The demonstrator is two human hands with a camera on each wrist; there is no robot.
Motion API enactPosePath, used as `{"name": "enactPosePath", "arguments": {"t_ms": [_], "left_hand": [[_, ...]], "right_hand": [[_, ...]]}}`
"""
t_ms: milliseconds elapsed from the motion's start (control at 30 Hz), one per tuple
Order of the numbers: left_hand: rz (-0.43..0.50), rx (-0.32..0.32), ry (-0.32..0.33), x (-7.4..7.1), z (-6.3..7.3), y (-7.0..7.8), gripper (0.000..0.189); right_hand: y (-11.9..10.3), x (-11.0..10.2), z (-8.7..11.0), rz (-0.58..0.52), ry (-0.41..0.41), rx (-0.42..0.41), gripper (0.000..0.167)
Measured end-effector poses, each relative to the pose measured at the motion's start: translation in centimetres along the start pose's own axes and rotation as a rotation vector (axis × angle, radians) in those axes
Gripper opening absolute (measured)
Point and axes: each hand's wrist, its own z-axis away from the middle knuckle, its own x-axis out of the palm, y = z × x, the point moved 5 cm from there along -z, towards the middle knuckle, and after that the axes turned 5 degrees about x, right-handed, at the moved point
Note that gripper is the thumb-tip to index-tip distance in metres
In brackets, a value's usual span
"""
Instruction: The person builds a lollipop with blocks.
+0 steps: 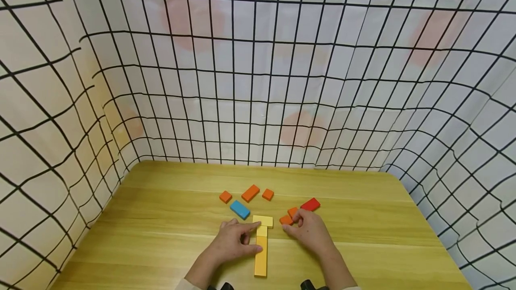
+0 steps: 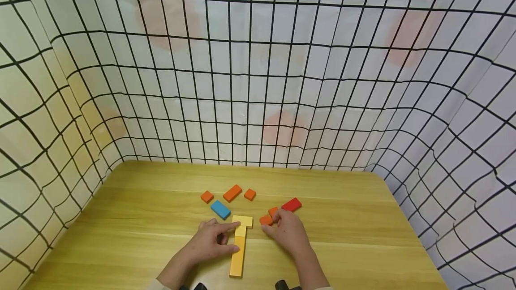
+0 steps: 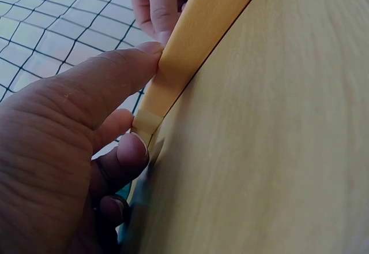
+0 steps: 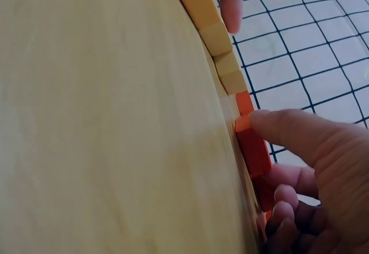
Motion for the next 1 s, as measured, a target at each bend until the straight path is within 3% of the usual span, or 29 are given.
{"name": "enactPosePath", "arguments": {"t_ms": [233, 1000], "left_hand": [[0.008, 0.006, 0.004, -0.12, -0.06, -0.01, 0.065], [-0.002, 0.005, 0.005, -0.16, -0.06, 0.17, 0.064]], "right_hand": [[0.16, 0.03, -0.11, -0.033, -0.038, -0.035, 0.026], [0.00, 0.05, 0.12, -0.080, -0.083, -0.023, 0.024]]}}
